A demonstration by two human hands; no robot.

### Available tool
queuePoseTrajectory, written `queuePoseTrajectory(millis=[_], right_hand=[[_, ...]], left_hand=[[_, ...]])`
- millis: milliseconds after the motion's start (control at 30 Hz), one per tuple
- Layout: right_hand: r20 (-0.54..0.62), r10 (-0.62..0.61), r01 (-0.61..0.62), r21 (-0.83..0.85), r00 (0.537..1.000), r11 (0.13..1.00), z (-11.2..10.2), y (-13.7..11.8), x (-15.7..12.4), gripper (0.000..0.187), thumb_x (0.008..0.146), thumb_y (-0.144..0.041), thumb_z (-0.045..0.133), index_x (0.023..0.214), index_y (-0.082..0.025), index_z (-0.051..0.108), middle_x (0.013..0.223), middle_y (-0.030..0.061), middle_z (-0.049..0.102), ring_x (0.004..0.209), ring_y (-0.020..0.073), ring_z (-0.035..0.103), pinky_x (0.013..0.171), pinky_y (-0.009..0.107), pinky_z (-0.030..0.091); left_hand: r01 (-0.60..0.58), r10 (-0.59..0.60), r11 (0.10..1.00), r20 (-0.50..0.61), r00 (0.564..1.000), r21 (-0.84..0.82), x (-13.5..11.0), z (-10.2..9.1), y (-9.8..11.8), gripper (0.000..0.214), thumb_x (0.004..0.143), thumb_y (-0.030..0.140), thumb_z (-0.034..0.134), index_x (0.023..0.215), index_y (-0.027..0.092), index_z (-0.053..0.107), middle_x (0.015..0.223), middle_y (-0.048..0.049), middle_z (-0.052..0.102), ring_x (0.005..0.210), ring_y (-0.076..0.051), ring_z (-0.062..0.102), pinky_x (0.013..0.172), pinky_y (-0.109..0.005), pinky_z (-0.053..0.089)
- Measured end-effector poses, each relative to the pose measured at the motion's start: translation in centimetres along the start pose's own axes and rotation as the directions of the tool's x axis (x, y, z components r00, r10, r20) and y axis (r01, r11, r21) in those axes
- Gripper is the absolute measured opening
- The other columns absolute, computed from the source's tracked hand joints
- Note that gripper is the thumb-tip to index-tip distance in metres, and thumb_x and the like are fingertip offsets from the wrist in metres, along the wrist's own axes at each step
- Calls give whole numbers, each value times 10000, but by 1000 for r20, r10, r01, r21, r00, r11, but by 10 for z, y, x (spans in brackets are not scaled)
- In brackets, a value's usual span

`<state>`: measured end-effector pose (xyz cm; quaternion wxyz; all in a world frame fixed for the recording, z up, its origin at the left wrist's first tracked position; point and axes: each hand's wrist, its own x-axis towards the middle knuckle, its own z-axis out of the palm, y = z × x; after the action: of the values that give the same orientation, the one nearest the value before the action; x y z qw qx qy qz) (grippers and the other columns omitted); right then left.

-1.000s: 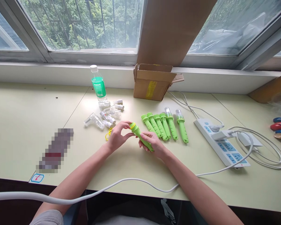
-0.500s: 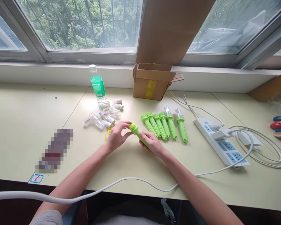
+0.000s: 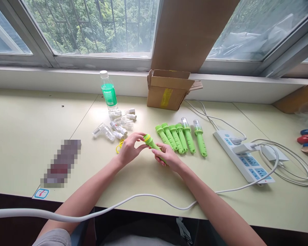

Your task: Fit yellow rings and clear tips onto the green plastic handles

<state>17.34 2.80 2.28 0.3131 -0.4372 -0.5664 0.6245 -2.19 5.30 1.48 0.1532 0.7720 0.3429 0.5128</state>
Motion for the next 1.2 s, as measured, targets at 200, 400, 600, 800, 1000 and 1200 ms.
queuePoseTrajectory(millis=[200, 400, 600, 800, 1000, 1200], right_hand=[[-5, -16, 16, 27, 1000, 1000, 1, 0, 0, 316, 811, -445, 606, 941, -159, 579, 482, -64, 506, 332, 51, 334, 340, 189, 263], [-38, -18, 22, 99, 999, 995, 0, -1, 0, 277, 798, -426, 620, 819, -150, 604, 539, -51, 489, 352, 49, 361, 329, 192, 259], [-28, -5, 8, 109, 1000, 994, -1, 0, 1, 281, 801, -411, 611, 835, -133, 626, 475, -55, 460, 348, 56, 354, 338, 196, 253], [-22, -9, 11, 72, 1000, 997, 0, 1, 0, 331, 831, -433, 561, 907, -121, 639, 470, -50, 457, 367, 63, 364, 361, 197, 275], [-60, -8, 11, 48, 998, 999, 3, 0, 0, 332, 798, -423, 629, 1005, -177, 545, 465, -81, 479, 344, 64, 352, 341, 182, 265], [-37, -20, 21, 37, 999, 999, 2, -1, 0, 292, 801, -411, 623, 965, -176, 564, 459, -77, 500, 328, 64, 361, 338, 187, 277]], left_hand=[[-17, 17, 1000, -12, 1000, -1, -1, 0, 0, 213, 775, 237, 685, 901, 176, 524, 1037, -84, 666, 905, -163, 657, 712, -311, 582], [-15, 15, 1000, -4, 1000, -26, -1, 2, 2, 239, 794, 200, 660, 989, 182, 522, 1082, -90, 648, 925, -159, 653, 691, -292, 595], [-20, 20, 1000, -17, 1000, -10, -1, 2, 1, 231, 783, 188, 675, 959, 177, 526, 1059, -87, 659, 903, -158, 657, 688, -294, 591], [-9, 8, 1000, -15, 1000, -20, -1, 1, 1, 206, 779, 224, 681, 918, 172, 539, 1042, -88, 663, 901, -162, 657, 701, -307, 590], [14, -14, 999, 6, 1000, -36, -1, 2, 0, 258, 761, 236, 700, 950, 175, 534, 1061, -91, 657, 908, -164, 654, 698, -309, 590], [6, -6, 1000, 12, 1000, -14, -1, 2, 1, 211, 790, 215, 669, 944, 180, 528, 1050, -83, 665, 889, -158, 657, 694, -310, 586]])
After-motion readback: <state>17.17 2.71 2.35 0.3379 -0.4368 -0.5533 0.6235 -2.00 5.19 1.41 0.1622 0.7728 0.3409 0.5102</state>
